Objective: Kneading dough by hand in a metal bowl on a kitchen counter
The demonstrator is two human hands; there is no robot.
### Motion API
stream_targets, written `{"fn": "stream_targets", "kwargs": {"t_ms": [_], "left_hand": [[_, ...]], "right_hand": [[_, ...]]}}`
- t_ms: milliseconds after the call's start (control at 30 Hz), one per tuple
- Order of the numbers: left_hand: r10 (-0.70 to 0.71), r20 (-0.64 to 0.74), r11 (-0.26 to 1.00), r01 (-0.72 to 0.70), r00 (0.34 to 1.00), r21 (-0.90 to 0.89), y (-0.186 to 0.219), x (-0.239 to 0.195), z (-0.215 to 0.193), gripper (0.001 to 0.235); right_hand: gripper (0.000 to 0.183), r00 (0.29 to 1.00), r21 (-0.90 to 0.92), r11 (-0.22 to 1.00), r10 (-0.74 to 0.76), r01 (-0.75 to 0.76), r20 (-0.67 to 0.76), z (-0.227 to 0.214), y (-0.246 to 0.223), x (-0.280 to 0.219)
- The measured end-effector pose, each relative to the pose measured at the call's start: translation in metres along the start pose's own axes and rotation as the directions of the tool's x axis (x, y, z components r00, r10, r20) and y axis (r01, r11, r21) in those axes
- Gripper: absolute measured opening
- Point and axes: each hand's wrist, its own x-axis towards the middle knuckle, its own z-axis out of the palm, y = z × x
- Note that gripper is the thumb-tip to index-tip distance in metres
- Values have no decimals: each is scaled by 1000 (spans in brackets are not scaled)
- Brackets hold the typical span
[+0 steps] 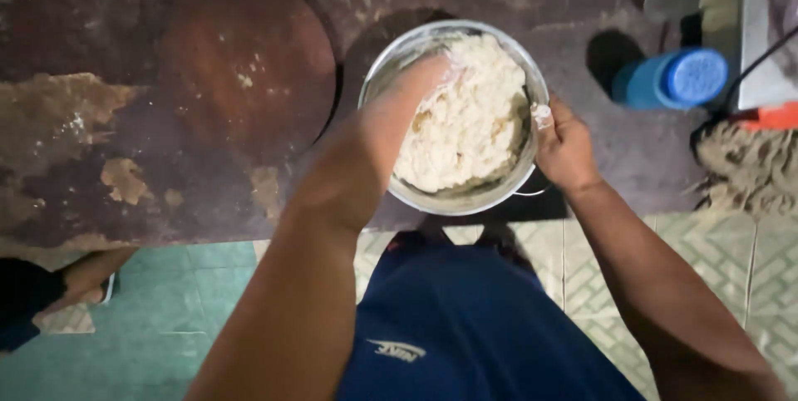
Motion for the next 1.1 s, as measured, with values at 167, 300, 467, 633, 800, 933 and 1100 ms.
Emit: {"fn": "stream_targets", "kwargs": {"t_ms": [167, 300, 467, 633, 800, 933, 1100], "left_hand": [[-171, 109, 937, 196, 979, -288, 75, -90, -123, 61], [-84, 82, 995, 89, 993, -54, 98, -163, -82, 45], [42, -36, 985, -36, 998, 166, 104, -230, -13, 43], [-156, 96, 975, 138, 983, 176, 77, -165, 72, 50], [-17, 331, 846, -163, 944, 508, 77, -107, 30, 49], [26, 335, 903, -166, 942, 395, 58, -67, 29, 42], [-2, 266, 974, -58, 964, 217, 74, -123, -4, 36]], "right_hand": [[42, 961, -107, 982, -125, 155, 246, -21, 26, 44], [32, 969, -137, 991, 25, 9, 246, -18, 28, 60], [38, 936, -154, 988, 83, -31, 343, -15, 37, 61], [40, 913, -118, 993, 38, 11, 406, -33, 11, 59], [39, 911, -64, 997, -20, 50, 411, -38, -3, 63], [35, 925, -126, 989, -27, 80, 380, -29, 11, 62], [48, 921, -393, 916, 84, 79, 381, -9, 34, 103]]}}
